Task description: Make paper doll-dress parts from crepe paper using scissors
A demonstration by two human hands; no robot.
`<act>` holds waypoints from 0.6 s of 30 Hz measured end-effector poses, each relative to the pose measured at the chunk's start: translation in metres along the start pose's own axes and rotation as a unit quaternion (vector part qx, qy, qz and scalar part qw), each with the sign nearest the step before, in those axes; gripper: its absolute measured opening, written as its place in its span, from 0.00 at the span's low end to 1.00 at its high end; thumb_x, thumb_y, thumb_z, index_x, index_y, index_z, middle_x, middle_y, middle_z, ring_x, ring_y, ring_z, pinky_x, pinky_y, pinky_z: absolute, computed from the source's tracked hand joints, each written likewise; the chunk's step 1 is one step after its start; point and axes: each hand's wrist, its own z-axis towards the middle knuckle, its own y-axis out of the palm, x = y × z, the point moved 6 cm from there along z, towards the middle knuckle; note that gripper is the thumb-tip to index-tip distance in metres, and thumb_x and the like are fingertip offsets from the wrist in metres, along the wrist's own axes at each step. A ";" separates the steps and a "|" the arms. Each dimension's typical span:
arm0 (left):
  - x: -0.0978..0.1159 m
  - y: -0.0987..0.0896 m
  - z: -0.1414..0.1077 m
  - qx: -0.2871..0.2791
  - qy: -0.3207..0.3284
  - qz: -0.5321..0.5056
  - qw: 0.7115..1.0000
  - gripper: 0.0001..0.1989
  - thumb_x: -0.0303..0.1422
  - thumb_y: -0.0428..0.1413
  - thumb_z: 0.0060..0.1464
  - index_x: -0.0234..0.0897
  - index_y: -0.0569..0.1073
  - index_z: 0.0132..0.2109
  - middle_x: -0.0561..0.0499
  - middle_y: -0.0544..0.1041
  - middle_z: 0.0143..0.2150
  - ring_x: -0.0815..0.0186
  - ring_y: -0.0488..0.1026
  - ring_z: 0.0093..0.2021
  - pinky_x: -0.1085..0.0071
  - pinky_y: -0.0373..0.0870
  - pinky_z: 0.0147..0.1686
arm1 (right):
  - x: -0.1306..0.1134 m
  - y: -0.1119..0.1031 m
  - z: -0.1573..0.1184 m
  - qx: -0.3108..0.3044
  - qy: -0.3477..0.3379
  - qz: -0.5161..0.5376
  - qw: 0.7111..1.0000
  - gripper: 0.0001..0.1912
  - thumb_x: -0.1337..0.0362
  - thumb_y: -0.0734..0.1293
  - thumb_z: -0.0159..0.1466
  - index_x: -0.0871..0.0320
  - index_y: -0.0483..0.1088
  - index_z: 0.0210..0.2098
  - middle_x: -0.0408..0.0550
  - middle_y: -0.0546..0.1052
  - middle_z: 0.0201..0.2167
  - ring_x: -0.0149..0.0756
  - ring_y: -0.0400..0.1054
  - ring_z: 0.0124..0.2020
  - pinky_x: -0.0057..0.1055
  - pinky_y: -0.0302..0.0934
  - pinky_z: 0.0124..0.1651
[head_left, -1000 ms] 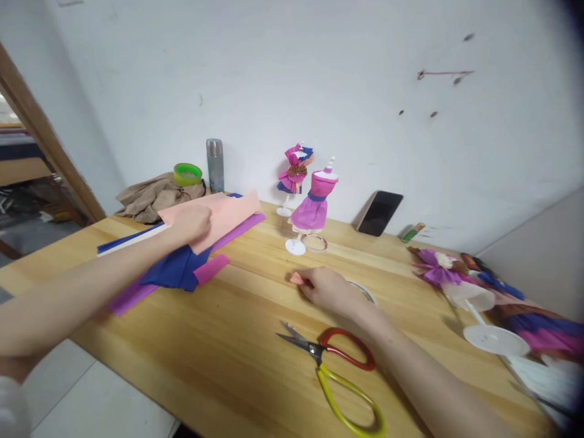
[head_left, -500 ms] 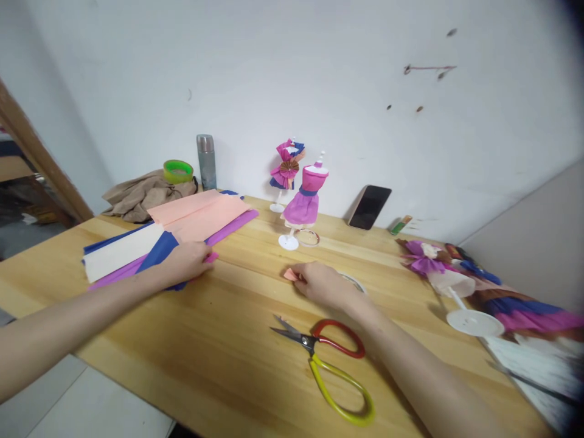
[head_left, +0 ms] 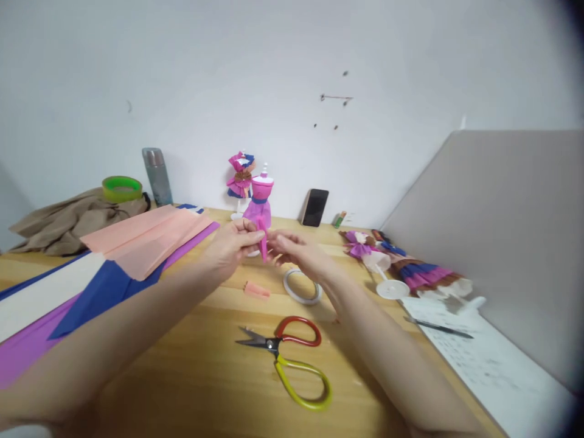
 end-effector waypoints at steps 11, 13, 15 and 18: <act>-0.033 0.015 0.021 0.063 -0.013 -0.059 0.996 0.09 0.28 0.63 0.44 0.35 0.69 0.32 0.55 0.71 0.28 0.74 0.69 0.28 0.77 0.64 0.29 | -0.007 -0.035 0.005 0.104 -0.030 -0.005 0.994 0.13 0.58 0.74 0.47 0.60 0.71 0.26 0.39 0.71 0.19 0.26 0.62 0.21 0.28 0.59 0.30; -0.034 0.011 0.026 0.041 -0.027 -0.049 0.998 0.10 0.31 0.63 0.45 0.35 0.70 0.33 0.55 0.71 0.29 0.73 0.69 0.29 0.78 0.64 0.28 | -0.006 -0.035 0.005 0.089 -0.021 -0.028 0.995 0.12 0.58 0.72 0.48 0.60 0.71 0.26 0.39 0.70 0.19 0.26 0.62 0.21 0.28 0.58 0.29; -0.028 0.006 0.032 0.022 -0.030 -0.020 0.999 0.11 0.35 0.63 0.46 0.34 0.69 0.31 0.54 0.71 0.28 0.73 0.69 0.27 0.77 0.64 0.27 | -0.003 -0.032 0.005 0.064 -0.009 -0.061 0.996 0.11 0.58 0.70 0.50 0.60 0.69 0.25 0.39 0.69 0.18 0.26 0.61 0.21 0.28 0.57 0.29; -0.001 -0.009 0.042 0.029 -0.001 0.059 0.998 0.13 0.37 0.63 0.46 0.33 0.69 0.30 0.53 0.70 0.26 0.73 0.68 0.25 0.76 0.64 0.26 | 0.001 -0.023 0.004 0.004 0.001 -0.132 0.991 0.10 0.59 0.68 0.53 0.60 0.66 0.23 0.39 0.66 0.18 0.26 0.58 0.21 0.27 0.52 0.27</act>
